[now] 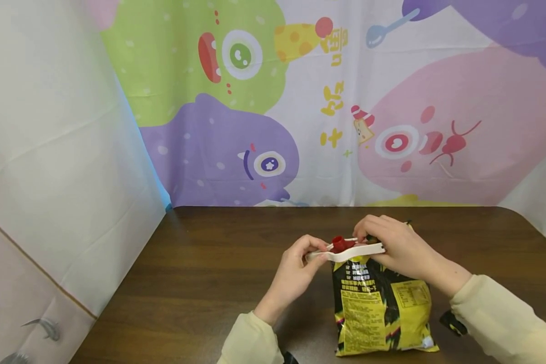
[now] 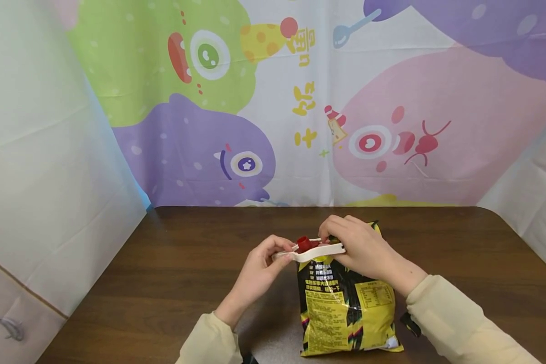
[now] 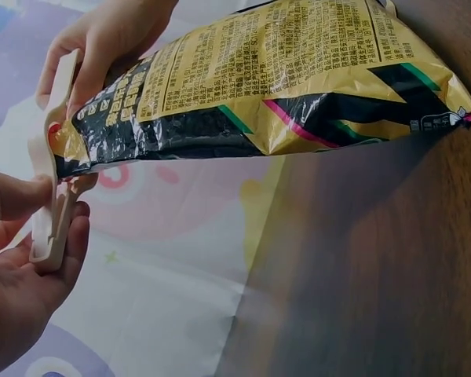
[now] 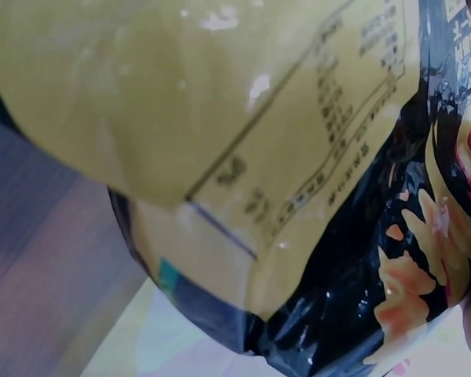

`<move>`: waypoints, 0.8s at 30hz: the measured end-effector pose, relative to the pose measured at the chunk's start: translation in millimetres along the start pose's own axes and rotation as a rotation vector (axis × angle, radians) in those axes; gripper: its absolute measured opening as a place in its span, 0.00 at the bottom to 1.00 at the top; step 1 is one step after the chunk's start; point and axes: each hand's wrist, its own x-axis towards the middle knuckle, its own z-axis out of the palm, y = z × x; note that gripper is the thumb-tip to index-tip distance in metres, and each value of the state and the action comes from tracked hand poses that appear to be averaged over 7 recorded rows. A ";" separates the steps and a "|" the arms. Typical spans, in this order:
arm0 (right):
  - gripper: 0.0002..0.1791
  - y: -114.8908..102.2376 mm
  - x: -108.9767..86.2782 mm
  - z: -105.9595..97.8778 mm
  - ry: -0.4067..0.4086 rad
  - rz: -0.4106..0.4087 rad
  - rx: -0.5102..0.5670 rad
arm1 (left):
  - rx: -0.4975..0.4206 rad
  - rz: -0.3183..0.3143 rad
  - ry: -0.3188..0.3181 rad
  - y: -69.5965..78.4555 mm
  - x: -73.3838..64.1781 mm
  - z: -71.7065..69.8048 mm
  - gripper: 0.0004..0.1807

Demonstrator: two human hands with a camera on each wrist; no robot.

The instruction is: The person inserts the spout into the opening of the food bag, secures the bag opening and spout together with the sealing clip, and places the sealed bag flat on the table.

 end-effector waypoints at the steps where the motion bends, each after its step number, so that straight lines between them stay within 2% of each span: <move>1: 0.11 0.1 -0.5 0.6 0.006 0.004 0.001 | 0.006 0.001 0.001 1.9 -0.8 0.1 0.05; 4: 0.14 0.4 -2.1 2.4 0.033 0.014 -0.003 | 0.011 0.009 0.008 4.9 -2.1 2.1 0.04; 5: 0.17 0.8 -2.7 3.0 0.043 0.017 -0.003 | 0.012 0.008 0.011 1.8 -1.4 3.5 0.04; 9: 0.19 0.7 -4.8 4.0 0.058 0.033 -0.003 | 0.015 -0.003 0.039 -14.4 2.8 9.4 0.04; 11: 0.16 0.9 -5.2 4.2 0.058 0.034 0.004 | 0.003 -0.019 0.055 -22.0 4.9 11.9 0.05; 14: 0.10 1.2 -4.9 4.5 0.056 0.031 0.004 | -0.021 -0.017 0.080 -24.6 5.5 14.4 0.07; 17: 0.10 1.1 -4.3 4.6 0.059 0.020 0.001 | -0.046 -0.021 0.104 -26.6 6.0 17.7 0.09; 22: 0.21 1.5 -3.3 4.4 0.076 -0.009 0.025 | -0.073 -0.023 0.143 -28.0 6.7 22.8 0.09; 24: 0.22 2.2 -2.9 4.1 0.076 -0.017 0.039 | -0.084 -0.017 0.155 -28.7 6.6 24.2 0.09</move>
